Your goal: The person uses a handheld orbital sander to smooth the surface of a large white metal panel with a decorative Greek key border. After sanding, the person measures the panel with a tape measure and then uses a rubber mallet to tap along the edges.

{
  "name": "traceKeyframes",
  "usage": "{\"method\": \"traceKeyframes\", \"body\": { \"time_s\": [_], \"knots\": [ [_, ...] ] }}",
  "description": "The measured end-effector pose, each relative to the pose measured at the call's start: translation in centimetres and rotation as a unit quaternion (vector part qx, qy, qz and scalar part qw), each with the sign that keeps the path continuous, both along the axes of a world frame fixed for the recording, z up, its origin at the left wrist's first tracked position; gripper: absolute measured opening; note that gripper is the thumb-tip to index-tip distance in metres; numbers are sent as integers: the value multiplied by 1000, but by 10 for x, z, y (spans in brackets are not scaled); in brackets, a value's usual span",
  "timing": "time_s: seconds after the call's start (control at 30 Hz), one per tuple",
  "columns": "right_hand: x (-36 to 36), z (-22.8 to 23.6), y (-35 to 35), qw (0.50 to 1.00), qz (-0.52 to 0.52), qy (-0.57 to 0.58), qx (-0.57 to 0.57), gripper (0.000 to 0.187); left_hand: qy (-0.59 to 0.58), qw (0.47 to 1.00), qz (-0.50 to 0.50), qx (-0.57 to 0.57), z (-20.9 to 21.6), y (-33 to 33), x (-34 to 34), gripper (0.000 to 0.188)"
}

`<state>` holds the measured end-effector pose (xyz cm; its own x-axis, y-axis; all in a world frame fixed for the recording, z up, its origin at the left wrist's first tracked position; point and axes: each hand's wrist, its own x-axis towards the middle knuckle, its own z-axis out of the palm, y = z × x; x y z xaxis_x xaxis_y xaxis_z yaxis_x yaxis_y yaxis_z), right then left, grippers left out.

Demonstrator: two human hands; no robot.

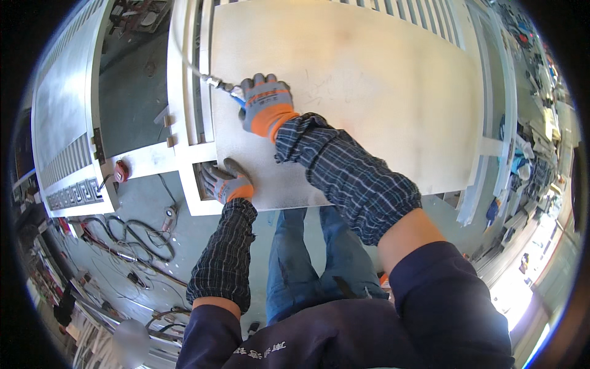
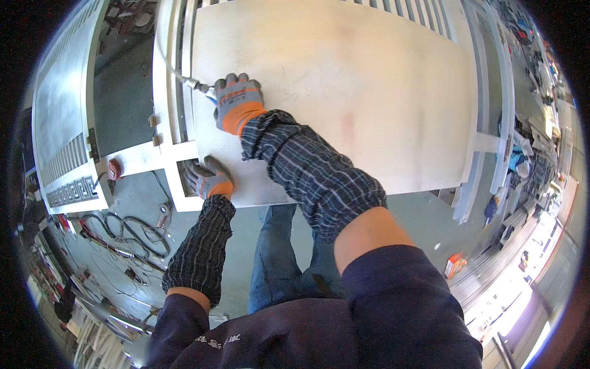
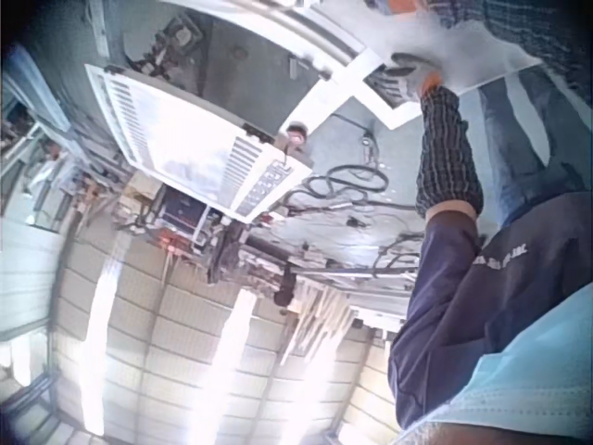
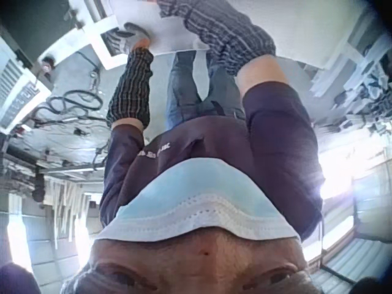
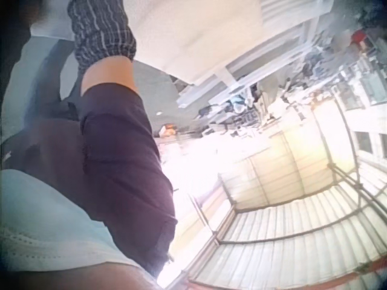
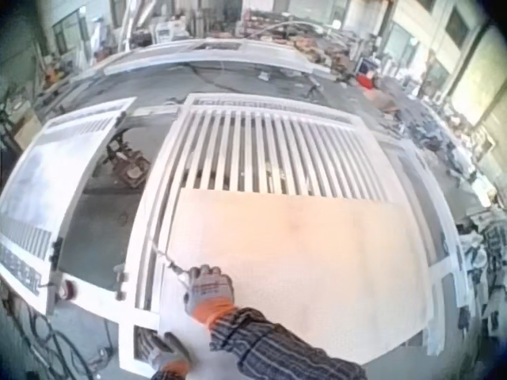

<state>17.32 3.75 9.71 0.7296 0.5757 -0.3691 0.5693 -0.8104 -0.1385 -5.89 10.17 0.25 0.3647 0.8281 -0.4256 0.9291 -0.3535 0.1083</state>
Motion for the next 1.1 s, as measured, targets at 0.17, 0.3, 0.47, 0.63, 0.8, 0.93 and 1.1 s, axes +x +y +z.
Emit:
{"method": "traceKeyframes", "body": {
  "time_s": [0.17, 0.3, 0.47, 0.63, 0.8, 0.93, 1.1],
  "knots": [
    [36, -14, -88, 985, -141, -69, 74, 48, 67, 998, 4, -5, 6, 1, -2, 86],
    [82, -23, -228, 949, -292, -118, 18, 70, 7, 1000, 20, -15, 12, -4, 7, 85],
    [35, -17, -277, 921, -371, -97, -63, 75, 130, 990, -43, -28, 8, -6, 12, 88],
    [-83, -18, -137, 991, -109, 54, -49, 65, 35, 999, 20, 7, -13, 5, -6, 92],
    [-130, 0, -127, 998, -21, 9, 52, 48, -6, 1000, 16, 15, -4, -4, 9, 93],
    [-103, -1, -232, 975, -221, -33, 6, 69, 82, 996, -32, 0, -17, 7, -7, 98],
    [-118, -15, -351, 917, -380, -117, -41, 72, 81, 995, -27, -58, -48, 5, -18, 90]
  ]
}}
